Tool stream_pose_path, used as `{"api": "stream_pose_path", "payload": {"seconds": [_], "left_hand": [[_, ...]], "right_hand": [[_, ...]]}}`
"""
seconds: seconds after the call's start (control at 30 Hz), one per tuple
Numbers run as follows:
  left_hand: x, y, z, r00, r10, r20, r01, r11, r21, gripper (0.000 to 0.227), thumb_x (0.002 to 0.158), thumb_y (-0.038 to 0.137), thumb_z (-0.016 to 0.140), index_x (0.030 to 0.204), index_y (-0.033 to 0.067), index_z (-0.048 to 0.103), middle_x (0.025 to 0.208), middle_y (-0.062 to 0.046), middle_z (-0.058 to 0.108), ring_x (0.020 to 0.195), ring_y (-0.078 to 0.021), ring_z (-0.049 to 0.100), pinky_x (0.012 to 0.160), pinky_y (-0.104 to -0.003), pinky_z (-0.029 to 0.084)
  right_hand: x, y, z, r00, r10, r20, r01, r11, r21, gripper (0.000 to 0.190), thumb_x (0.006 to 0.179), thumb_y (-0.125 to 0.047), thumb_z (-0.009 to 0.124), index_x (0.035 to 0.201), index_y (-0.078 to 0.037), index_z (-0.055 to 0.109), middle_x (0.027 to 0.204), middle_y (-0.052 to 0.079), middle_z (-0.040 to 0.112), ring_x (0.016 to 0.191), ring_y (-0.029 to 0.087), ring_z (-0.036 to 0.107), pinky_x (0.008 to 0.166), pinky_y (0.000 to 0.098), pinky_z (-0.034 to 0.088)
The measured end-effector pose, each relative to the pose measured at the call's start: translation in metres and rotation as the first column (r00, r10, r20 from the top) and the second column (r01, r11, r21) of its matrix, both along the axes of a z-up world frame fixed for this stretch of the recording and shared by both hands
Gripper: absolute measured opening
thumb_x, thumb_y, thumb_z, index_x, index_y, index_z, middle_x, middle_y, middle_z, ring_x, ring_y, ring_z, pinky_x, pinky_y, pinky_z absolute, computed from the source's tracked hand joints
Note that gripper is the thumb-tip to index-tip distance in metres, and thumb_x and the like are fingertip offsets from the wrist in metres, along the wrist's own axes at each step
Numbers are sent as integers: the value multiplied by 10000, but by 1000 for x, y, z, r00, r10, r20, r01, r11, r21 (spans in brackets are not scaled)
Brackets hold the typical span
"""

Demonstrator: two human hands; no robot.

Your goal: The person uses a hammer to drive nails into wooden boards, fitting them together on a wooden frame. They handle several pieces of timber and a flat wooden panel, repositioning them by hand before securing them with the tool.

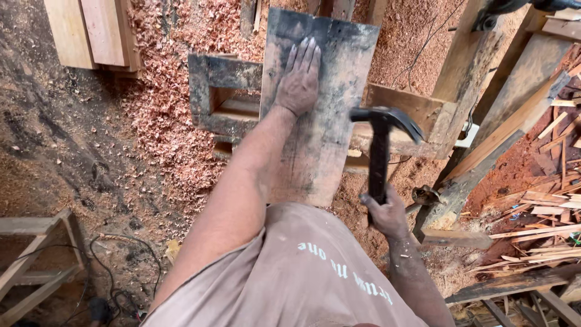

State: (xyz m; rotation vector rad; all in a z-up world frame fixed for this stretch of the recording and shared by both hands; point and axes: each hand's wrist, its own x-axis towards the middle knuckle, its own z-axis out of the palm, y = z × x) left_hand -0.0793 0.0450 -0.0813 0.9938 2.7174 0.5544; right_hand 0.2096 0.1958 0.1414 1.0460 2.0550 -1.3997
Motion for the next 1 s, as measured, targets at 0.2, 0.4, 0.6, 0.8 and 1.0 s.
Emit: {"api": "stream_pose_path", "payload": {"seconds": [0.2,0.4,0.6,0.8,1.0], "left_hand": [[1,4,2,993,50,106,-64,988,140,634,968,138,443,1539,-109,322,1643,-269,322,1564,-373,248,1301,-504,115],[2,-1,-4,986,76,145,-110,964,241,622,1057,169,509,1585,-76,292,1647,-241,360,1586,-370,295,1335,-502,175],[0,-15,0,974,96,203,-193,821,538,809,1047,393,625,1633,12,218,1675,-246,271,1580,-420,269,1329,-501,241],[-17,-2,16,956,-15,292,-43,981,189,799,933,524,663,1569,120,398,1639,-211,302,1534,-376,269,1269,-530,169],[-21,-2,25,971,-23,236,-19,985,174,770,930,538,689,1574,187,455,1652,-206,324,1562,-367,254,1290,-517,162]], "right_hand": [[-108,45,-20,970,11,242,-105,919,380,486,978,-367,681,1365,-88,589,926,91,700,713,205,662,623,375,588],[-151,81,-74,927,367,69,-328,711,622,522,1021,-375,715,1449,-102,594,1026,163,669,880,261,688,751,406,587],[-134,95,-121,801,597,-40,-387,568,726,627,970,-414,735,1505,-129,573,1198,172,645,1049,300,661,846,453,598],[-208,199,-156,596,727,340,-621,149,769,173,1117,-208,697,1117,-38,725,1286,161,647,1215,308,648,906,399,614],[-376,294,-174,625,715,312,-559,131,819,785,894,-137,763,1535,163,420,1570,339,401,1514,463,383,1280,503,296]]}}
